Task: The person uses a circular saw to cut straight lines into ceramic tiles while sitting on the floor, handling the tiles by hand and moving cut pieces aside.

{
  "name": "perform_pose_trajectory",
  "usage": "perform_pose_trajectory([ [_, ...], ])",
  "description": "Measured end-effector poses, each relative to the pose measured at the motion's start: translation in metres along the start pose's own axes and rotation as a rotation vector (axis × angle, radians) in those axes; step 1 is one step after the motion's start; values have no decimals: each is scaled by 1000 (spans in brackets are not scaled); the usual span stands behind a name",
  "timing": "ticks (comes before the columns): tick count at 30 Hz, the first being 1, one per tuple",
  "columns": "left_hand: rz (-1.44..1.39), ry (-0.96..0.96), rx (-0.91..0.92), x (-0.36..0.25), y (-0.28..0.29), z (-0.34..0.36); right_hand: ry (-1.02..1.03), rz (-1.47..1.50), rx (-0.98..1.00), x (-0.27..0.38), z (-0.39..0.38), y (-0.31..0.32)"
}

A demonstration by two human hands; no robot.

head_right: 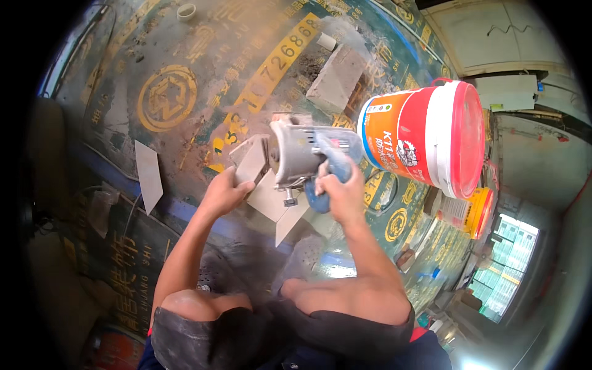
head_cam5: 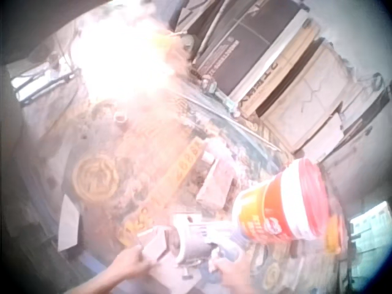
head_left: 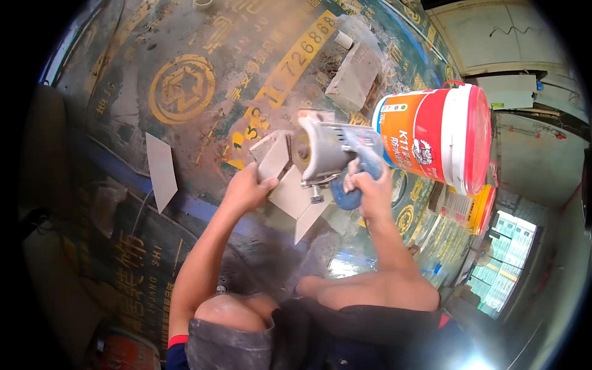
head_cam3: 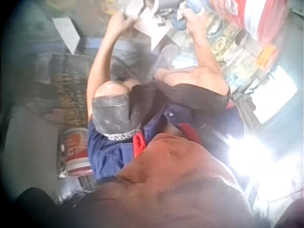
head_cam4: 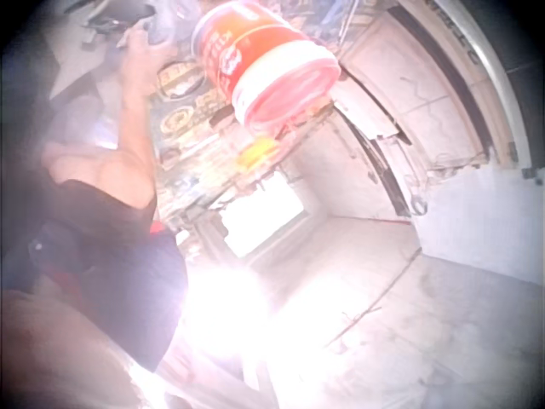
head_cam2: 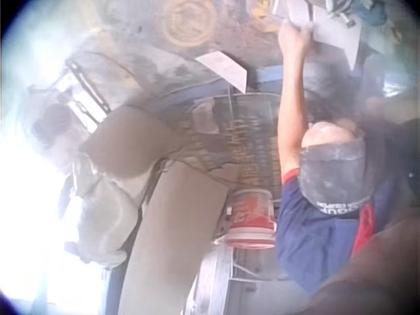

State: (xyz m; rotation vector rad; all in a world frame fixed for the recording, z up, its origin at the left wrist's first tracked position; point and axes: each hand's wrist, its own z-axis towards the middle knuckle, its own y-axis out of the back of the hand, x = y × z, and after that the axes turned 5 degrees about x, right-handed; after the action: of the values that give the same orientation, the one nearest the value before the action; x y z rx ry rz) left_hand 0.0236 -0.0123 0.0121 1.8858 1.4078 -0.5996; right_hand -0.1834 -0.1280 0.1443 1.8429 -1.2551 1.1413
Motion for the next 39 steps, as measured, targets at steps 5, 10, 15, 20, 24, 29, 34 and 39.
perform_pose_trajectory([
  [5,-757,-52,28,33,33,-27,20,208,-10,63,-23,24],
  [10,-1093,-232,35,1,81,-77,-72,295,36,140,-45,31],
  [15,-1066,-425,44,-65,134,-112,-200,454,155,200,-55,35],
  [20,-1044,-300,28,-147,176,-145,-165,529,237,227,-75,22],
  [24,-862,-243,-122,-203,176,-167,-55,702,240,224,-84,6],
  [29,-697,-223,-306,-224,138,-160,31,723,248,211,-70,7],
  [34,-688,-131,-247,-221,112,-149,87,692,285,206,-65,16],
  [39,-655,-202,-138,-225,95,-131,93,637,287,209,-68,25],
])
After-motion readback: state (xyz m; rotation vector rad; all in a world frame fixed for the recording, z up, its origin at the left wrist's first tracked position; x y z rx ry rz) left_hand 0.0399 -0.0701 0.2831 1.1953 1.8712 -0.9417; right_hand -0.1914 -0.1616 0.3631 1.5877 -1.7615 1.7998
